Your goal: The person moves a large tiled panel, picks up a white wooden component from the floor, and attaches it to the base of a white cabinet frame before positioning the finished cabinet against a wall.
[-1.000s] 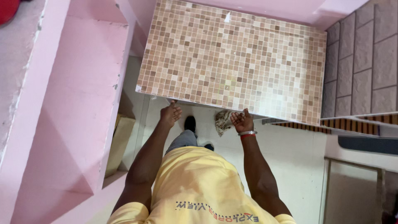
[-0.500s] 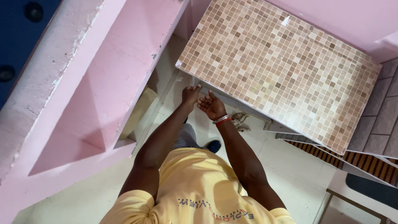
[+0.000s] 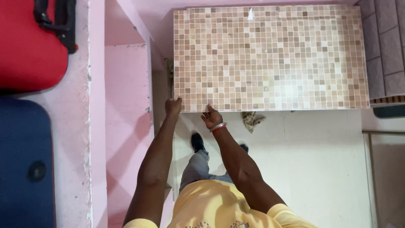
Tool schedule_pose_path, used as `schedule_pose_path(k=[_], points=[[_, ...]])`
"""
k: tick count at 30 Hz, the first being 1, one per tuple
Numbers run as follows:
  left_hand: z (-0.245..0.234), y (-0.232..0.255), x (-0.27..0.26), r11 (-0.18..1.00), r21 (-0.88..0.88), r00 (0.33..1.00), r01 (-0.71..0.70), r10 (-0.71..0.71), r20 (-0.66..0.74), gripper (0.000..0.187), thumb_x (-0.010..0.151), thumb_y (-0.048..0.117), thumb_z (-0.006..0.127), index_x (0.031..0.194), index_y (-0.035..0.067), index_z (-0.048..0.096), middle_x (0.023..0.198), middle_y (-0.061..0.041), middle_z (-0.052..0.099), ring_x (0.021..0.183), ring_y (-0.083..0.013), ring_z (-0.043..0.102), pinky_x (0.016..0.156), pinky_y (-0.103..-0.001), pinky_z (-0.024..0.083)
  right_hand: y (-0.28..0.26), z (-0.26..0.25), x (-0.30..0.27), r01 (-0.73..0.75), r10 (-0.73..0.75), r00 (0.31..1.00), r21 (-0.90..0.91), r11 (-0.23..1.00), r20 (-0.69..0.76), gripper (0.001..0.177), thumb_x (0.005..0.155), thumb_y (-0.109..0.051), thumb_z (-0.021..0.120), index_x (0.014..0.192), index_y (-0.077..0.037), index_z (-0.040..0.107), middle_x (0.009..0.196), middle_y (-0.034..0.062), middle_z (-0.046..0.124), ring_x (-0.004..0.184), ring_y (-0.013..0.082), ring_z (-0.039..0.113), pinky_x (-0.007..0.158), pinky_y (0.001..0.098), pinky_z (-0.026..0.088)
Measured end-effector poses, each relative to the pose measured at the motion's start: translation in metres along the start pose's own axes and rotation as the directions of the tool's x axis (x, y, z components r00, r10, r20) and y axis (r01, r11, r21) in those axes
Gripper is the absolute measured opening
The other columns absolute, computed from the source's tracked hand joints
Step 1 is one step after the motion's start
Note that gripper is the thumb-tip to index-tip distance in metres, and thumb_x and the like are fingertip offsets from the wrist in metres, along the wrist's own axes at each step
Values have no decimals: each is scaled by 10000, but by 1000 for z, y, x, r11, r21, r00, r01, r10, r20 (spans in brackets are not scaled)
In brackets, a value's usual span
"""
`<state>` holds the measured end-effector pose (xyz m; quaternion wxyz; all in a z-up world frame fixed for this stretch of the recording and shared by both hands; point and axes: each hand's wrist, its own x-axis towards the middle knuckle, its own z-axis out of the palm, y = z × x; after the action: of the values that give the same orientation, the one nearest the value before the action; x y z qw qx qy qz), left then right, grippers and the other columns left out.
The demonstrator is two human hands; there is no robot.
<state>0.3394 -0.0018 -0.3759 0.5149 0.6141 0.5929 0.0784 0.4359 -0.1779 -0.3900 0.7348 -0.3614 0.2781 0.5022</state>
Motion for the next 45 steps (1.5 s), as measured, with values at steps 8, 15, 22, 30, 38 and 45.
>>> schedule_pose_path(k=[8,15,22,30,38,45], points=[[-5,-25,15,961,203,982,-189,188,25,402,876,252,758,1082,-82,672,1000,-232,719,934,-305,714,813,-430,549,14,-12,-1,126,-130,990,87,988,46,326,1007,-281,681,1210,-37,609,1068,121,625,994,291,612,1046,504,533],[-7,-28,30,926,216,950,-311,297,94,322,861,256,797,921,-50,718,882,-200,727,804,-268,689,754,-418,527,18,-14,5,194,-197,979,59,979,51,281,987,-319,688,1073,-56,640,926,88,693,894,257,670,961,469,560],[-15,-24,32,954,173,960,-244,213,181,364,894,263,783,893,-88,688,852,-211,723,778,-259,645,716,-427,519,20,-7,0,246,-245,969,35,969,-21,371,964,-311,714,1116,6,596,878,107,639,840,265,646,918,469,602],[-21,-22,32,945,165,935,-282,232,268,410,933,303,765,827,-74,643,805,-175,667,751,-234,617,695,-429,513,20,-5,-5,272,-273,960,-19,962,-58,436,957,-319,717,1152,37,560,856,116,619,794,256,653,862,448,627],[-23,-21,34,957,142,935,-253,204,291,365,921,293,752,801,-33,641,754,-150,666,673,-230,623,632,-429,506,21,0,-4,278,-276,957,9,961,-93,411,947,-293,722,1148,25,556,853,130,642,810,275,662,896,468,616],[-19,-27,36,953,101,927,-286,248,282,352,892,273,751,890,-74,692,842,-205,732,785,-288,712,719,-437,547,25,-13,3,303,-304,952,-28,952,-24,310,977,-300,696,1113,-42,592,893,92,679,852,253,670,896,453,610]])
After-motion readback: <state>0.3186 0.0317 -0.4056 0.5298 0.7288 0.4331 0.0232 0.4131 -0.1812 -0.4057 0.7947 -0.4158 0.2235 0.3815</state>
